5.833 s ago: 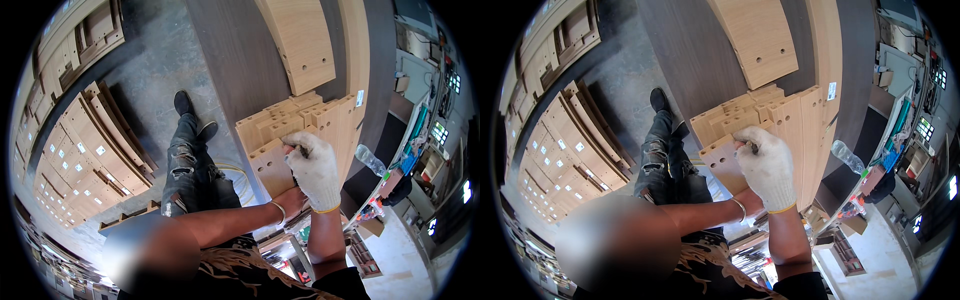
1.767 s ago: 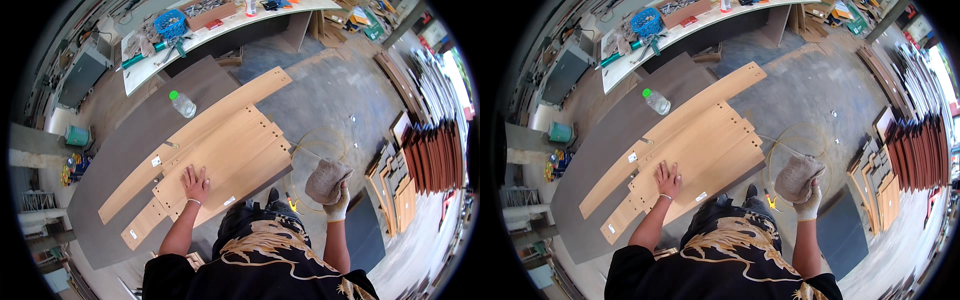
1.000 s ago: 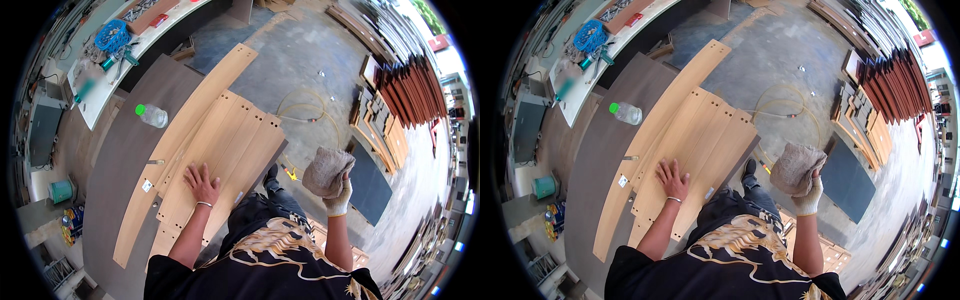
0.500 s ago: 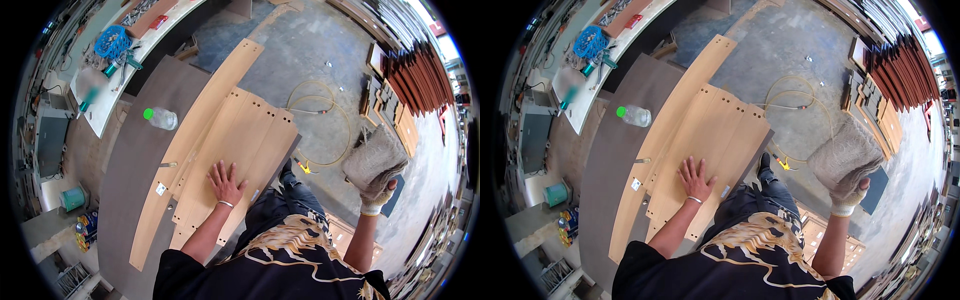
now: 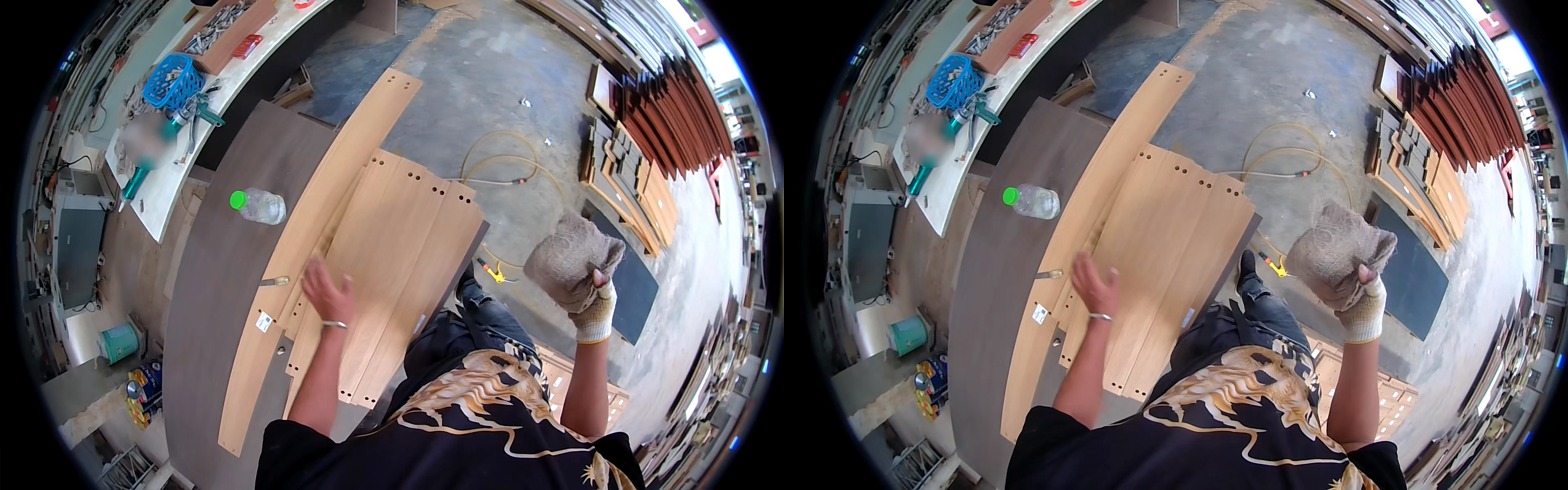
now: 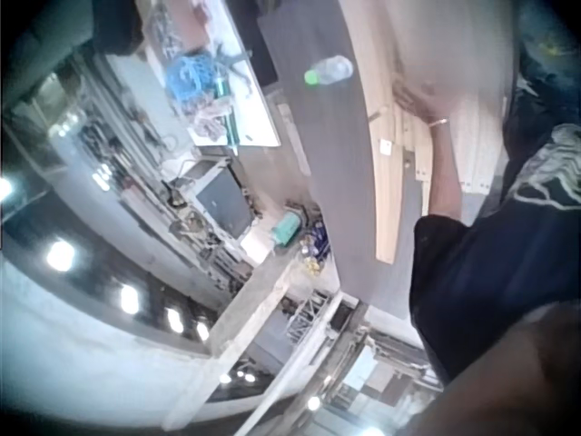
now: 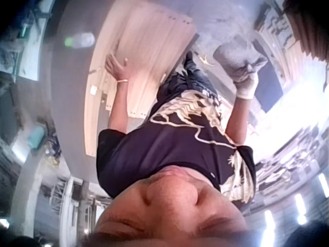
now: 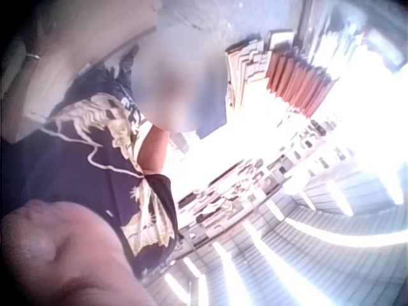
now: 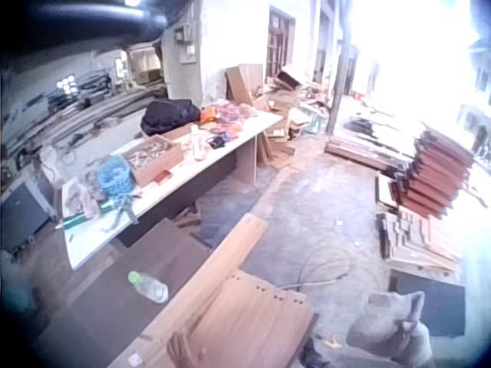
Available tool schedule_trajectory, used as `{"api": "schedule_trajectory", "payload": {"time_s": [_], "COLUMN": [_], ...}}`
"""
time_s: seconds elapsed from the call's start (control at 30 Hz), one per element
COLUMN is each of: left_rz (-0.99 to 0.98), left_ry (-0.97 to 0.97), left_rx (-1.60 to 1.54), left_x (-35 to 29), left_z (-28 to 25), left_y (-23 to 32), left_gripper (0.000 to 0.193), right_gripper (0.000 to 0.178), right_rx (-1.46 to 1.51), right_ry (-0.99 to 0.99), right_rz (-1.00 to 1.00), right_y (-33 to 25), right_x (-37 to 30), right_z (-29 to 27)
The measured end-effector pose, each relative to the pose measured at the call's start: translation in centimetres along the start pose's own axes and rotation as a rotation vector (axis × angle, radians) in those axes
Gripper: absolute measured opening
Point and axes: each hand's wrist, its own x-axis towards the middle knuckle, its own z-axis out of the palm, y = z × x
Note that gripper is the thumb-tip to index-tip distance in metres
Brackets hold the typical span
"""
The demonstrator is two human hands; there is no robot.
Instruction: The person sprays a liquid onto wooden planks and wipes them with a cloth. They then use a small abrasive pad to rub the edges and holes of the planks. The person handles the planks one at a time, flipping and repositioning them on the workbench.
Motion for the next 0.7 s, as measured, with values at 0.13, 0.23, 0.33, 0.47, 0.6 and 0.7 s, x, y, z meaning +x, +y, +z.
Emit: {"api": "schedule_trajectory", "payload": {"time_s": [0.13, 0.23, 0.33, 0.47, 0.6, 0.7], "left_rz": [-0.328, -0.272, -0.156, -0.477, -0.452, -0.311], "left_ry": [0.26, 0.249, 0.228, 0.25, 0.225, 0.248], "left_rx": [-0.304, -0.518, -0.615, -0.676, -0.572, -0.438], "left_x": [10.5, 17.5, 21.8, 23.6, 24.8, 25.4], "left_z": [-1.0, -2.6, -0.3, 0.4, 0.7, 0.7], "left_y": [-6.3, -11.7, -11.2, -12.5, -11.1, -9.9], "left_gripper": [0.093, 0.102, 0.097, 0.08, 0.07, 0.063], "right_gripper": [0.076, 0.073, 0.066, 0.067, 0.071, 0.079], "right_rx": [0.041, 0.305, -0.238, 0.123, 0.208, 0.12], "right_ry": [-0.041, -0.11, 0.091, -0.021, -0.115, -0.131], "right_rz": [0.0, 0.012, 0.096, 0.183, 0.211, 0.373], "right_y": [-0.3, 0.3, 1.2, 4.1, 6.1, 8.6], "right_x": [0.4, 0.6, 4.3, 1.9, 2.3, 4.2], "right_z": [1.2, 3.2, -1.3, 7.1, 7.0, 4.8]}}
